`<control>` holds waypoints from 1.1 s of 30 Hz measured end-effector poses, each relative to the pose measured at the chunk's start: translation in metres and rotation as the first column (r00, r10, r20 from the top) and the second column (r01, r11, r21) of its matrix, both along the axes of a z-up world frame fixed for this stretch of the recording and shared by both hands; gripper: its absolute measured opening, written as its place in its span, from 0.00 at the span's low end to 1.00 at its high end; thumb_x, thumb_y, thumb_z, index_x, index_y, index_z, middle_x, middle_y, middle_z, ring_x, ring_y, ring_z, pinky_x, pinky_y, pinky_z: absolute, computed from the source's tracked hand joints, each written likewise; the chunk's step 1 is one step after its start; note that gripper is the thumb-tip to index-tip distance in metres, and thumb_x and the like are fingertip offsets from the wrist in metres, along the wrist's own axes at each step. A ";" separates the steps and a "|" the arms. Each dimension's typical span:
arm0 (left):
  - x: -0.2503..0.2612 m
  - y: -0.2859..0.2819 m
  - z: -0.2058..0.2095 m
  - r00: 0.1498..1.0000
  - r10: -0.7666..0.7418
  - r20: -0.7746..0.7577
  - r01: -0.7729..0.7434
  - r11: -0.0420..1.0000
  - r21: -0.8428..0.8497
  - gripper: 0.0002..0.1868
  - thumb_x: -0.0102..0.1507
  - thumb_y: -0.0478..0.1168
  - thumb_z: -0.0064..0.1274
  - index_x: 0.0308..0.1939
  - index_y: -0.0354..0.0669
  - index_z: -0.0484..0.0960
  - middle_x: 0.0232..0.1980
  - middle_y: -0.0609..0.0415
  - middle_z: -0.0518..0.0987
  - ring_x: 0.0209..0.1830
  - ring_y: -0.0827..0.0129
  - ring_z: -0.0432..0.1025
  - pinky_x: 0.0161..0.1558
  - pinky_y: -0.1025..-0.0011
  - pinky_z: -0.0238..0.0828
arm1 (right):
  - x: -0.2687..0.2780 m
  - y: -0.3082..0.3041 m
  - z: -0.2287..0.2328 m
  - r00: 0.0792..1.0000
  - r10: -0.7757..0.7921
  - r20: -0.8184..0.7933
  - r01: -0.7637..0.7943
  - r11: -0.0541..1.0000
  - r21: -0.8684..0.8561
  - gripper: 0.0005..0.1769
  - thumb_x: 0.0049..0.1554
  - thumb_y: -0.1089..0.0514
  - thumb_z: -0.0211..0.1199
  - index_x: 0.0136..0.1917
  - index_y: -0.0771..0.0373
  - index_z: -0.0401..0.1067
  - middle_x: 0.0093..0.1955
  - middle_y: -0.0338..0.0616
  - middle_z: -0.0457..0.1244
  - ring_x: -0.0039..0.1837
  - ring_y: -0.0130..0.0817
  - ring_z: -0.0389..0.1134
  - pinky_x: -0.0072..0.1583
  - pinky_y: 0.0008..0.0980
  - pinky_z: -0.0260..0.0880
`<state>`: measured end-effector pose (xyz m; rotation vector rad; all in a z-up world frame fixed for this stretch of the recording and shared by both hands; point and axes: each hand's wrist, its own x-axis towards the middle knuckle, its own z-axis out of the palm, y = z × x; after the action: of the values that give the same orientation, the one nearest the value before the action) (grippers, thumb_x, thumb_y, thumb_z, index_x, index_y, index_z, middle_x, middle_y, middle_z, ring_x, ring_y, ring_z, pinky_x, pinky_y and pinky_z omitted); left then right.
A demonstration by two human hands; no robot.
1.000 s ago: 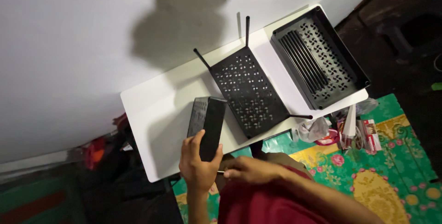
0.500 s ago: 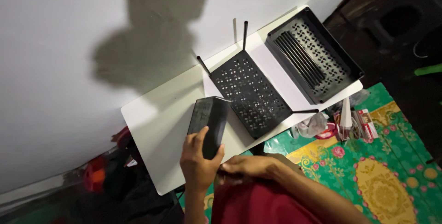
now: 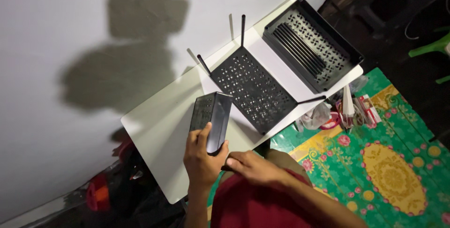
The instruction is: The person assembles a black perforated plastic frame by hand, inserting and adjusting side panels and a base tray on a white table. The person repeatedly aligns and presses the components together, then separates and repositions them to fit the pieces.
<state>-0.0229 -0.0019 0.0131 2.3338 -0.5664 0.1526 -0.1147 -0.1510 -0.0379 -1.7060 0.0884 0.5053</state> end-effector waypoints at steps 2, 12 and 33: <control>0.000 0.002 -0.002 0.998 -0.038 0.041 0.039 0.999 -0.024 0.33 0.50 0.40 0.70 0.58 0.44 0.78 0.46 0.48 0.75 0.44 0.52 0.75 0.43 0.58 0.75 | 0.001 0.000 -0.017 0.988 0.141 -0.058 -0.135 0.986 0.099 0.23 0.70 0.47 0.49 0.47 0.69 0.73 0.38 0.50 0.66 0.40 0.36 0.65 0.47 0.40 0.68; 0.007 0.019 -0.016 0.988 -0.121 0.097 0.121 0.993 0.009 0.34 0.51 0.42 0.71 0.60 0.43 0.78 0.44 0.50 0.75 0.43 0.55 0.75 0.42 0.59 0.76 | -0.023 0.043 -0.017 0.965 0.204 0.166 -0.071 0.810 -0.582 0.18 0.60 0.50 0.59 0.58 0.64 0.73 0.31 0.45 0.66 0.31 0.28 0.58 0.40 0.40 0.68; 0.008 0.034 -0.010 0.992 -0.058 0.115 0.062 0.998 -0.029 0.31 0.52 0.42 0.68 0.61 0.46 0.82 0.50 0.52 0.79 0.49 0.54 0.75 0.49 0.58 0.74 | -0.004 0.058 -0.038 0.997 -0.072 0.002 0.071 0.993 0.089 0.19 0.68 0.49 0.52 0.51 0.67 0.74 0.37 0.47 0.67 0.38 0.37 0.67 0.43 0.39 0.69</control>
<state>-0.0150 0.0323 0.0030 2.2846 -0.6846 0.2667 -0.1183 -0.0933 -0.0761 -1.6113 0.1217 0.4454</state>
